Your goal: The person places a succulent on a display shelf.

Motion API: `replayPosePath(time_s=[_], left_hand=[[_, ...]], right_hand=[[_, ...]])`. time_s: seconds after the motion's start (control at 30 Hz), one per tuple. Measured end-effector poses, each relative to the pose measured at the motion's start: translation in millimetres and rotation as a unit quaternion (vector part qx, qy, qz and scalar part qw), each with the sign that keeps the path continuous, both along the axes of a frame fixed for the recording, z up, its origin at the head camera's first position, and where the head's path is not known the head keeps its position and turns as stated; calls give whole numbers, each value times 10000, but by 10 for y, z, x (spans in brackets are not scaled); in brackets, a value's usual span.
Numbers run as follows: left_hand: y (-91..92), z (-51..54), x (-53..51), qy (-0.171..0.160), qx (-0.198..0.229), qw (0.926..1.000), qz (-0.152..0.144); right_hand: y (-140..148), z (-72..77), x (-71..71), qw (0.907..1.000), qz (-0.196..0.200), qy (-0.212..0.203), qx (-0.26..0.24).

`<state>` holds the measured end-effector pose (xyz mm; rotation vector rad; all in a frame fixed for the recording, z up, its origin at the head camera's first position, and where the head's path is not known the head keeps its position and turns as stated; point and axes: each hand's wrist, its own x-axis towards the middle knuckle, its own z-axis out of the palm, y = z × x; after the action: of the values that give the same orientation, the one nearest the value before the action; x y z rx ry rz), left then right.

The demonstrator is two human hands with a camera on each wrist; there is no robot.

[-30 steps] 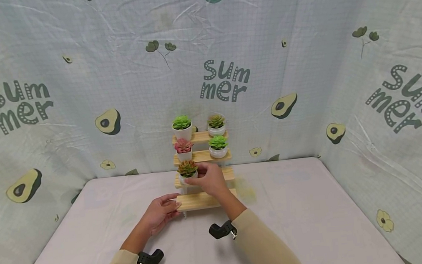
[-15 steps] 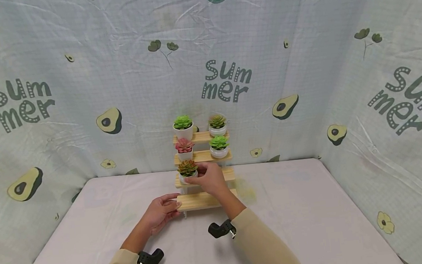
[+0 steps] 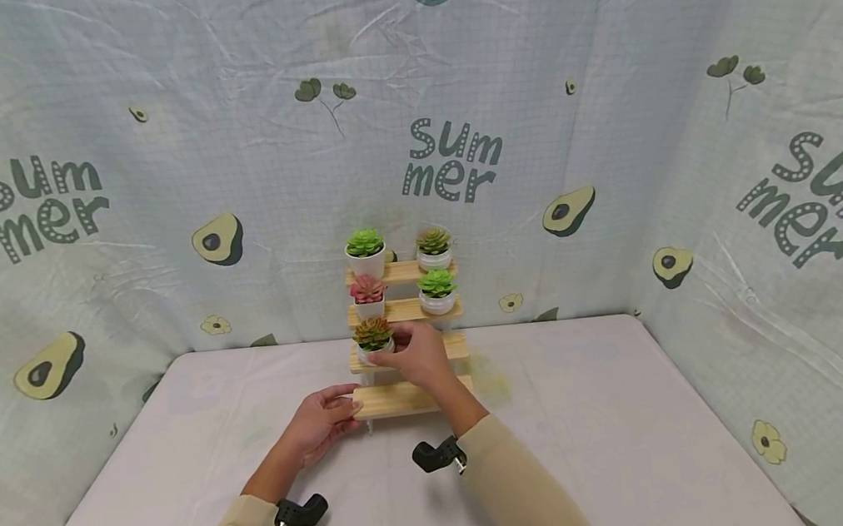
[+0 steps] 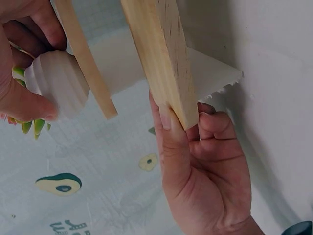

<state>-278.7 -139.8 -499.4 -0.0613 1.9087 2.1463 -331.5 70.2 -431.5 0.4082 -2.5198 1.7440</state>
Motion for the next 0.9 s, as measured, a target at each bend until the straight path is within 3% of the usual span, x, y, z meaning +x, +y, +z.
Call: replayPosePath(time_s=[0.2, 0.43, 0.9], left_hand=[[9, -3, -23, -21, -62, 9999, 124], [1, -21, -25, 43, -11, 10000, 28], [-11, 7, -20, -53, 20, 9999, 156]], right_hand=[[-3, 12, 0, 10000, 0, 71, 50], [-9, -11, 11, 9999, -25, 157, 15], [-50, -7, 41, 9999, -107, 52, -48]])
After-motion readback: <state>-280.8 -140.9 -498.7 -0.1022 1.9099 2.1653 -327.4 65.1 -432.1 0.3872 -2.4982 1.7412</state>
